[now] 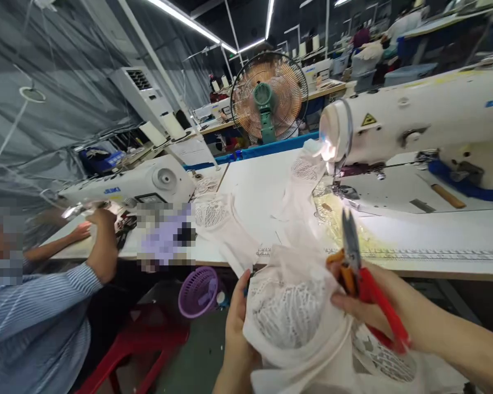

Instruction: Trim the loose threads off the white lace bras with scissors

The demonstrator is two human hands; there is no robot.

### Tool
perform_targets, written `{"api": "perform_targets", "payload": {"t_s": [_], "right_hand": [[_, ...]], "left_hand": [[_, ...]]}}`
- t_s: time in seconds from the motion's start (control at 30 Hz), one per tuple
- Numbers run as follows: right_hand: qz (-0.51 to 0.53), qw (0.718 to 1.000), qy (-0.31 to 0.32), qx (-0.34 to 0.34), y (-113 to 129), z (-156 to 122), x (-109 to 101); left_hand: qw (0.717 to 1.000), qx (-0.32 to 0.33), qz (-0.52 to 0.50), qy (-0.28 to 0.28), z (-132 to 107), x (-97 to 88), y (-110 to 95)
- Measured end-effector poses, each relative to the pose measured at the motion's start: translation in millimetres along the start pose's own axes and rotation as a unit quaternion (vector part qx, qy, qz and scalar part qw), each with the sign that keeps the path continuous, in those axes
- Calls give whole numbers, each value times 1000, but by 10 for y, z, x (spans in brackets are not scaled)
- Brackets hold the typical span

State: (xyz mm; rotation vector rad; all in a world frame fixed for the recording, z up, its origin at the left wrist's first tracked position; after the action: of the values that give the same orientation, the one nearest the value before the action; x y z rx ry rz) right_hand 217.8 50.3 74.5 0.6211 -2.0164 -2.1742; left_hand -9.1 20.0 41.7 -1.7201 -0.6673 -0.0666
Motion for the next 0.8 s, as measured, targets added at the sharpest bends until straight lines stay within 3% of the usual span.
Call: {"api": "perform_targets", "payload": {"t_s": [0.13, 0.27, 0.43, 0.5, 0.57, 0.63, 0.67, 0.73, 0.8], "right_hand": [[-39, 996, -80, 11, -206, 71, -167], [-55, 996, -67, 22, -248, 182, -183], [-89, 992, 60, 70, -187, 236, -116], [-134, 986, 70, 67, -145, 195, -82], [-164, 982, 69, 56, -81, 134, -18], [-178, 978, 95, 44, 16, 75, 96], [-184, 975, 118, 33, 79, 50, 172], [-198, 964, 175, 7, 222, 12, 336], [-206, 947, 248, -3, 348, -19, 472]], "left_hand": [[991, -43, -75, 107, -46, -8, 34], [976, -80, -83, 185, -90, -105, 38], [980, -107, -40, 164, -6, -303, 28], [989, -60, 32, 130, 72, -412, -30], [987, 50, 135, 69, 126, -509, -138], [947, 197, 251, 26, 118, -544, -255], [909, 277, 308, 37, 91, -526, -296], [798, 433, 397, 134, 14, -425, -311], [686, 515, 446, 255, -53, -303, -240]]}}
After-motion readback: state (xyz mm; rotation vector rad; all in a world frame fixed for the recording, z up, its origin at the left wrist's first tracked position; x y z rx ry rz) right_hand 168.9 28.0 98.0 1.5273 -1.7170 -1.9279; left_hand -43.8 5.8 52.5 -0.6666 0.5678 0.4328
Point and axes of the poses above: each hand's wrist, its own z-axis towards the middle knuckle, its own x-axis out of the palm, y = z × x, the point moved 1 cm from there along z, towards the middle knuckle, and after that the axes turned 1 degree about -y, right-handed, at the moved point
